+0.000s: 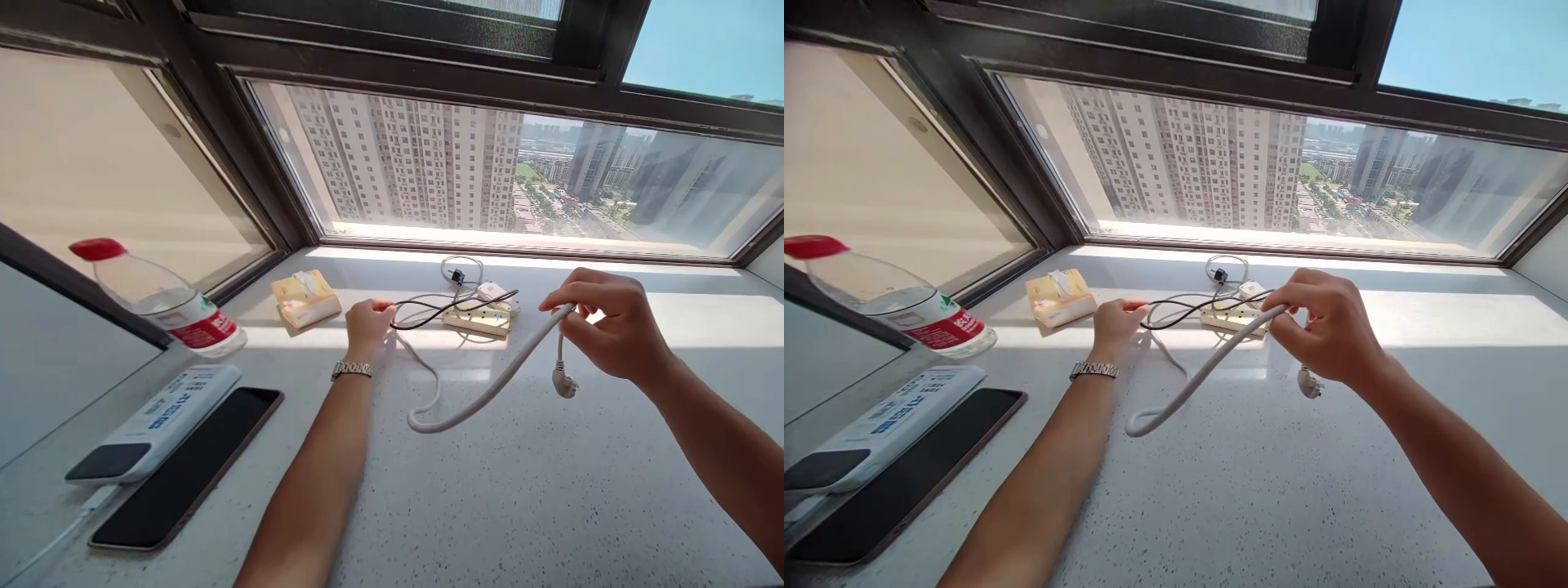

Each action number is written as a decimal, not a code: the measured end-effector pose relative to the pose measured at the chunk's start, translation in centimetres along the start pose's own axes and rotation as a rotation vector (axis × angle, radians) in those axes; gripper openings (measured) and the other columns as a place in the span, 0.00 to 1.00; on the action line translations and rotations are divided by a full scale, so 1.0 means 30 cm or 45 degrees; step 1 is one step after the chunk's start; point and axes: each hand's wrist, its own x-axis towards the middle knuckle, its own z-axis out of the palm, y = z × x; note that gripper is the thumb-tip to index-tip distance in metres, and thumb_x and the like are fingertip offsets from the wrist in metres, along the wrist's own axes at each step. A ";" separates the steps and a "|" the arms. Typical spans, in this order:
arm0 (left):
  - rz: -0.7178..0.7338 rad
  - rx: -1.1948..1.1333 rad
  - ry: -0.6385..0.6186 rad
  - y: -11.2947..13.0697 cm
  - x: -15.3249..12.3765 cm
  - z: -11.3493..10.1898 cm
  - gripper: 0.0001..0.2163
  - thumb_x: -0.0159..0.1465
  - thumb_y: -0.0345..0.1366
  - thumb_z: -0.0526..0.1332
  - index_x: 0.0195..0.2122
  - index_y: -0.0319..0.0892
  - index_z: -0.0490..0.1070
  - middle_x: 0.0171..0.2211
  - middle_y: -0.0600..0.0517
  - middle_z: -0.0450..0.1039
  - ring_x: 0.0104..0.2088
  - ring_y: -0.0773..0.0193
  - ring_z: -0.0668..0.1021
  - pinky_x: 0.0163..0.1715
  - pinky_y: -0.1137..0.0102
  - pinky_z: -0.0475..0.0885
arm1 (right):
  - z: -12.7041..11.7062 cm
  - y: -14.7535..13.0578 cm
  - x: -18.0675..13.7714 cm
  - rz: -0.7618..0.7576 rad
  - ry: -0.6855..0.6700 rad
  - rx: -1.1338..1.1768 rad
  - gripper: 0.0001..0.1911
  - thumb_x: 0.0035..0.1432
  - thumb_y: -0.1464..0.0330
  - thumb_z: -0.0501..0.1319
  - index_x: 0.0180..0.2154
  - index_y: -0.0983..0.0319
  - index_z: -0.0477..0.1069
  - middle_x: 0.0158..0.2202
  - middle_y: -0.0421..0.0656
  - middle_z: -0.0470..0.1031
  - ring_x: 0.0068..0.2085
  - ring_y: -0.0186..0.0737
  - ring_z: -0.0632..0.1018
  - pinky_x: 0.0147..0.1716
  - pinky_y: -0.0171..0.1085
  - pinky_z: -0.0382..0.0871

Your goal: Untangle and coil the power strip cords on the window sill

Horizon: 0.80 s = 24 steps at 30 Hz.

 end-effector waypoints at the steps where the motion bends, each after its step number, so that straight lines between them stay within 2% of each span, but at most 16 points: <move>1: 0.047 -0.007 -0.063 0.011 -0.003 -0.004 0.11 0.57 0.39 0.59 0.30 0.40 0.79 0.33 0.43 0.80 0.38 0.51 0.79 0.37 0.65 0.71 | 0.013 -0.009 -0.023 0.014 -0.031 0.021 0.11 0.51 0.73 0.57 0.29 0.58 0.79 0.25 0.40 0.74 0.25 0.34 0.72 0.22 0.34 0.61; 4: 0.215 -0.007 -0.421 0.040 -0.024 0.007 0.11 0.55 0.42 0.62 0.22 0.42 0.77 0.27 0.47 0.80 0.31 0.54 0.79 0.32 0.67 0.70 | 0.063 -0.021 -0.070 0.018 -0.100 0.082 0.13 0.50 0.74 0.57 0.32 0.58 0.80 0.26 0.41 0.75 0.27 0.35 0.73 0.24 0.34 0.63; 6: 0.292 0.012 -0.573 0.051 -0.040 0.025 0.08 0.52 0.40 0.63 0.23 0.43 0.78 0.29 0.48 0.80 0.33 0.53 0.79 0.34 0.67 0.71 | 0.097 -0.024 -0.088 0.026 -0.139 0.108 0.14 0.51 0.74 0.57 0.33 0.59 0.80 0.28 0.42 0.74 0.28 0.35 0.73 0.24 0.34 0.63; 8: 0.310 0.039 -0.521 0.049 -0.051 0.039 0.06 0.51 0.37 0.64 0.28 0.44 0.80 0.35 0.47 0.81 0.41 0.49 0.79 0.41 0.64 0.71 | 0.124 -0.025 -0.104 0.048 -0.183 0.119 0.14 0.51 0.75 0.56 0.34 0.59 0.80 0.29 0.42 0.74 0.29 0.36 0.73 0.26 0.34 0.65; 10: 0.285 0.064 -0.341 0.035 -0.053 0.043 0.12 0.52 0.37 0.64 0.38 0.44 0.79 0.43 0.43 0.79 0.51 0.43 0.74 0.48 0.60 0.69 | 0.141 -0.026 -0.122 0.063 -0.230 0.117 0.15 0.51 0.75 0.56 0.35 0.59 0.80 0.30 0.43 0.74 0.31 0.37 0.74 0.27 0.35 0.66; 12: 0.161 0.041 -0.173 0.011 -0.049 0.038 0.17 0.52 0.38 0.65 0.44 0.42 0.76 0.46 0.39 0.76 0.54 0.39 0.71 0.50 0.56 0.68 | 0.147 -0.029 -0.142 0.065 -0.295 0.117 0.15 0.52 0.75 0.57 0.37 0.60 0.80 0.31 0.44 0.73 0.32 0.38 0.74 0.28 0.36 0.66; 14: 0.002 -0.022 -0.134 -0.015 -0.039 0.026 0.14 0.50 0.37 0.66 0.38 0.41 0.76 0.39 0.38 0.77 0.49 0.38 0.75 0.45 0.56 0.70 | 0.143 -0.037 -0.163 0.047 -0.385 0.125 0.15 0.52 0.76 0.58 0.38 0.60 0.80 0.32 0.44 0.72 0.33 0.38 0.73 0.29 0.36 0.66; 17: -0.131 -0.133 -0.217 -0.033 -0.012 0.001 0.06 0.52 0.38 0.61 0.27 0.41 0.73 0.27 0.42 0.75 0.37 0.45 0.79 0.32 0.62 0.71 | 0.134 -0.061 -0.189 -0.062 -0.542 0.154 0.16 0.49 0.78 0.59 0.38 0.60 0.79 0.31 0.43 0.71 0.32 0.37 0.72 0.28 0.35 0.65; 19: -0.161 -0.212 -0.253 -0.026 0.009 -0.013 0.08 0.54 0.40 0.59 0.28 0.42 0.72 0.28 0.42 0.76 0.32 0.50 0.79 0.26 0.66 0.69 | 0.143 -0.084 -0.203 -0.152 -0.602 0.156 0.15 0.47 0.78 0.59 0.36 0.60 0.78 0.31 0.42 0.71 0.31 0.36 0.70 0.26 0.34 0.62; 22: -0.167 -0.317 -0.337 0.003 0.033 -0.009 0.11 0.49 0.41 0.65 0.31 0.42 0.73 0.30 0.44 0.77 0.27 0.57 0.77 0.20 0.70 0.66 | 0.197 -0.124 -0.225 -0.211 -0.572 0.079 0.10 0.47 0.76 0.60 0.31 0.60 0.76 0.31 0.42 0.71 0.29 0.36 0.68 0.24 0.35 0.59; 24: -0.174 -0.355 -0.371 0.027 0.042 0.015 0.12 0.46 0.39 0.68 0.30 0.42 0.72 0.24 0.48 0.75 0.21 0.61 0.73 0.17 0.72 0.62 | 0.260 -0.150 -0.237 -0.245 -0.528 0.007 0.04 0.48 0.73 0.61 0.29 0.61 0.74 0.31 0.43 0.71 0.29 0.37 0.66 0.24 0.36 0.59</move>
